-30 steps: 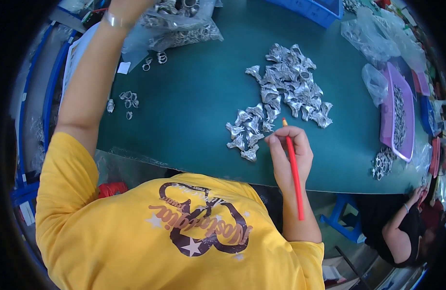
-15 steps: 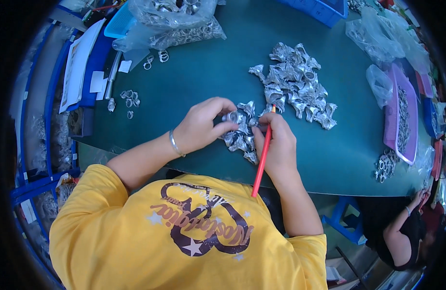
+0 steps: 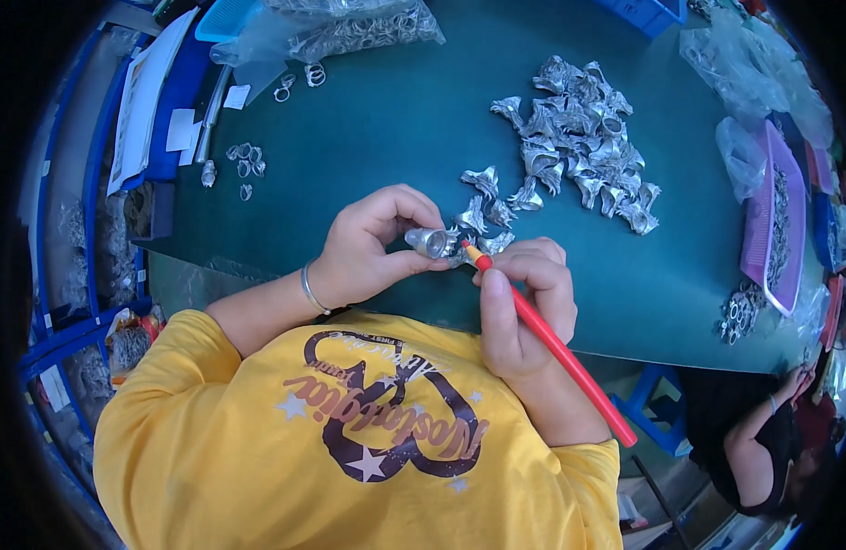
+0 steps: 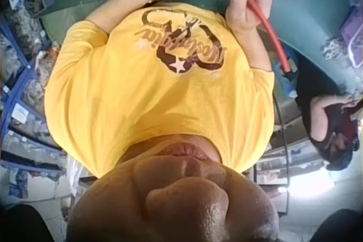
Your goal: The person sorts various metal components on a workbench by hand, picking them up from a pile and moving them to different areas on the table or into bags and containers.
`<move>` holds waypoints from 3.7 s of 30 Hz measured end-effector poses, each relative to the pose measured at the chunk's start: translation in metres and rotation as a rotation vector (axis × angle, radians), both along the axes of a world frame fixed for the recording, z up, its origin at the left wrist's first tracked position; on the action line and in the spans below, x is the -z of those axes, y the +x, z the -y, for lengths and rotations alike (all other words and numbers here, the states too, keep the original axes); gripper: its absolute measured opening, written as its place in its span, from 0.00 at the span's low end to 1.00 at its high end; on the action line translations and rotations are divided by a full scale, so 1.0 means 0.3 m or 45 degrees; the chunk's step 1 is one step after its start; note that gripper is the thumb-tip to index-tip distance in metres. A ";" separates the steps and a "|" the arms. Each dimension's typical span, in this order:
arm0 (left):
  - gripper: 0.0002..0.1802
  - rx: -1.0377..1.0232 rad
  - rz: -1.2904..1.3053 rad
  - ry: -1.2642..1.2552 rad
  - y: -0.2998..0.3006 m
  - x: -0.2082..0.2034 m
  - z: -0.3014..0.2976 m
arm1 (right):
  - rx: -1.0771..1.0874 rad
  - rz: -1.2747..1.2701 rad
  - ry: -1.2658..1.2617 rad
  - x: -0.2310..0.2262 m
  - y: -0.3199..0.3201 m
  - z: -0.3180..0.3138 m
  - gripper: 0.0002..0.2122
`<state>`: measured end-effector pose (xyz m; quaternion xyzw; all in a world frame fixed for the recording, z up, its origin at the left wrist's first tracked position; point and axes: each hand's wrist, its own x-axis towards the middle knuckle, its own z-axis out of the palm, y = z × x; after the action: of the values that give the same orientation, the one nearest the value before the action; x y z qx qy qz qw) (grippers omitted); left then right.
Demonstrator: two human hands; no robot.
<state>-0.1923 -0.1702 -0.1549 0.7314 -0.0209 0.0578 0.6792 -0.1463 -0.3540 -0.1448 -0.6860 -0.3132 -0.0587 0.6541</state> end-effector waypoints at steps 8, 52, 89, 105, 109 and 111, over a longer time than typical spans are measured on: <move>0.18 0.092 -0.304 -0.121 -0.024 -0.019 -0.004 | -0.069 0.239 -0.058 -0.013 -0.007 -0.004 0.06; 0.18 0.017 0.284 0.331 -0.019 -0.046 -0.015 | -0.084 -0.235 -0.046 0.012 -0.026 -0.050 0.10; 0.20 -0.006 0.490 0.367 -0.014 -0.057 -0.025 | -0.162 -0.727 0.157 -0.001 -0.038 -0.051 0.12; 0.14 -0.415 1.079 0.991 0.268 -0.265 -0.205 | 0.089 -0.290 0.141 0.019 0.001 -0.026 0.11; 0.12 -0.924 1.268 1.486 0.524 -0.436 -0.483 | 0.096 -0.357 0.120 0.011 0.005 -0.011 0.10; 0.09 -0.907 1.298 1.664 0.653 -0.447 -0.616 | 0.080 -0.390 0.098 0.006 0.000 -0.004 0.10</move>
<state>0.0034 0.0144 -0.0208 0.8204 -0.1202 0.5586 -0.0218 -0.1464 -0.3528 -0.1466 -0.6709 -0.1854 0.0142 0.7178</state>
